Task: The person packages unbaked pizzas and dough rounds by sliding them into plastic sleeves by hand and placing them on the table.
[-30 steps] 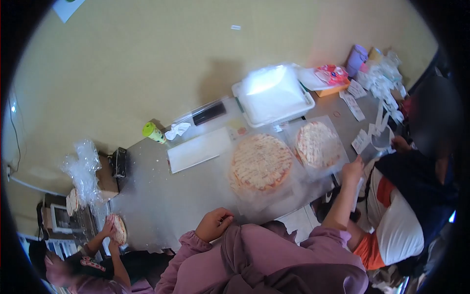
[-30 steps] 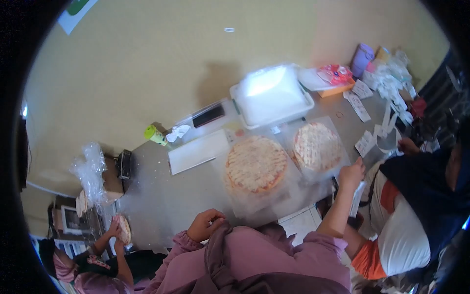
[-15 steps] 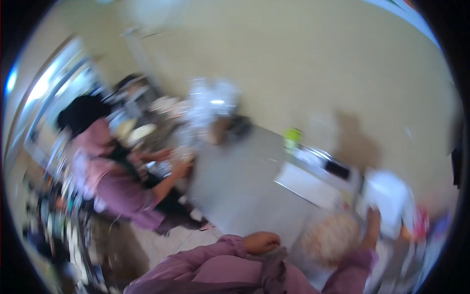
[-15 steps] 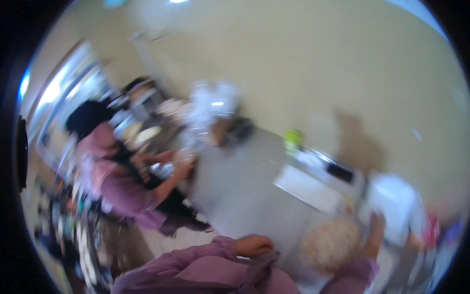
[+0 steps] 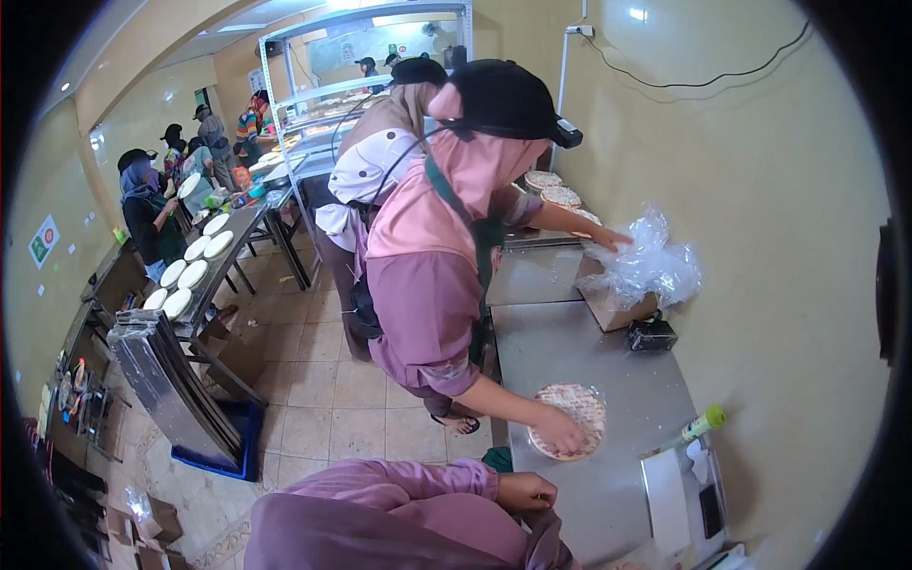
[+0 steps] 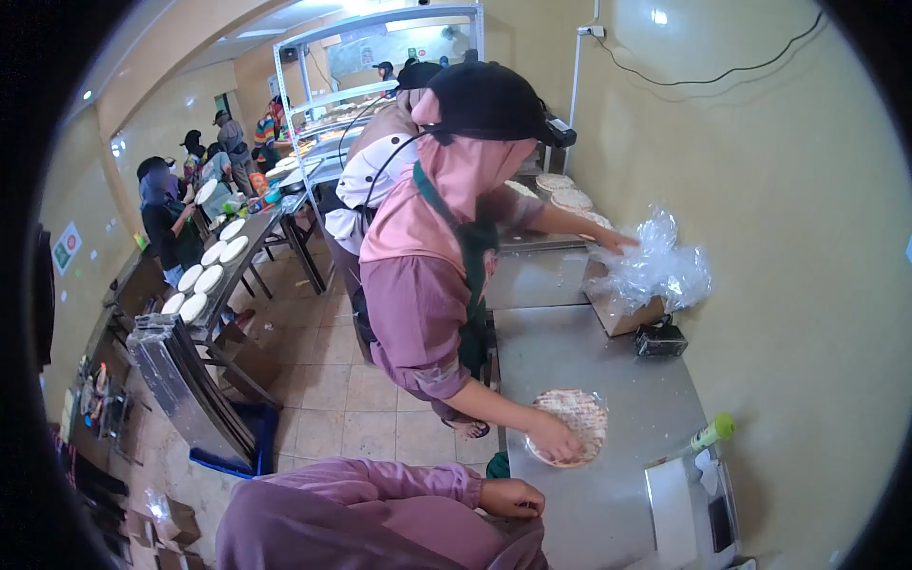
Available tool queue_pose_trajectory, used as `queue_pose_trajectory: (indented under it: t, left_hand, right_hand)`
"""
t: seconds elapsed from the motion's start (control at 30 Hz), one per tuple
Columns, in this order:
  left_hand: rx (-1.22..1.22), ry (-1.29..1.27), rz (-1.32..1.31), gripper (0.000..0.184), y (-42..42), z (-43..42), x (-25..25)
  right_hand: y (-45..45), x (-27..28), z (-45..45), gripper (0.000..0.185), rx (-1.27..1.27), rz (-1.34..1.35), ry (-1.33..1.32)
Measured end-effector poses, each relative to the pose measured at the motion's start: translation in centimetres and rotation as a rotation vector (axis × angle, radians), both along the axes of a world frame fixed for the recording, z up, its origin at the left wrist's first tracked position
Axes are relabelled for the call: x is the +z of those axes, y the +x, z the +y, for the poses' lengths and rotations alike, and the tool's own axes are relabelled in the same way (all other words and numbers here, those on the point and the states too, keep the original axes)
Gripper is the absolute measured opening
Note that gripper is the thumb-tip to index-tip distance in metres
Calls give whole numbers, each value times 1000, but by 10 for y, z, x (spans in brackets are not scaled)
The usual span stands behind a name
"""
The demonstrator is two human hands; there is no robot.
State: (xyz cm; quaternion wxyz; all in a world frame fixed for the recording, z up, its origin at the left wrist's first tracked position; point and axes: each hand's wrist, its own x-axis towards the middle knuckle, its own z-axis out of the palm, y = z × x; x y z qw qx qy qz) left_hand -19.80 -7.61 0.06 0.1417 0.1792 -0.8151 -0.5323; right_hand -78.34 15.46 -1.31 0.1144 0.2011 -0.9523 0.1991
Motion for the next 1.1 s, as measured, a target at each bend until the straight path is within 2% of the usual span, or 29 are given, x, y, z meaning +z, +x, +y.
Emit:
queue_pose_trajectory:
  t: [0.13,0.2,0.23,0.27,0.3,0.37,0.4,0.47,0.5,0.53,0.6,0.63,0.67,0.7,0.77,0.8,0.87,0.97,1.03,1.07,1.1]
  left_hand:
    - [26,54,125,13,21,-17,-1]
    - [150,125,125,35,29,-33,15]
    - [197,212,213,48,35,-37,30]
    - [244,299,300,61,39,-41,43]
    - [239,302,305,61,44,-48,42]
    - [338,211,598,78,51,-63,36]
    - [323,226,598,78,60,-69,41]
    - [-75,387,545,71,83,-84,54]
    - [-213,311,434,62,91,-95,53]
    - [-358,234,331,53,98,-104,49]
    - [-250,519,201,27,118,-97,57]
    - [-191,507,264,22,125,-93,65]
    - [-122,490,325,18,131,-92,69]
    - [-152,515,310,18,135,-93,67]
    - [89,850,491,17,146,-96,64]
    - [76,860,482,17,152,-99,69]
    - [169,620,304,18,164,-105,80]
    - [258,462,221,18,172,-109,84]
    - [312,376,141,18,174,-109,90]
    - [332,298,108,19,174,-109,91]
    - [349,218,75,20,173,-110,92]
  right_hand:
    - [67,48,-81,36,419,-114,-240]
    - [185,117,-122,29,684,-180,-148]
    - [247,143,-138,25,764,-205,-214]
    - [274,154,-150,23,908,-234,-83]
    - [315,171,-156,22,1029,-353,-44]
    - [384,197,-160,22,1251,-678,118]
    - [409,205,-163,21,1394,-752,191]
    - [434,216,-168,21,1583,-914,288]
    - [438,213,-173,22,1632,-1002,307]
    - [441,209,-178,22,1646,-1036,278]
    - [438,202,-190,24,1616,-1127,198]
    - [438,196,-192,24,1582,-1173,150]
    - [437,188,-195,27,1527,-1221,50]
    - [436,177,-199,29,1482,-1261,-53]
    - [440,162,-200,30,1375,-1344,-157]
    - [443,153,-202,31,1303,-1416,-245]
    - [443,125,-204,36,1262,-1444,-257]
    - [456,106,-208,37,1141,-1463,-429]
    - [469,104,-216,34,785,-1175,-555]
    - [474,102,-220,34,770,-1175,-559]
    - [480,100,-224,30,906,-973,-588]
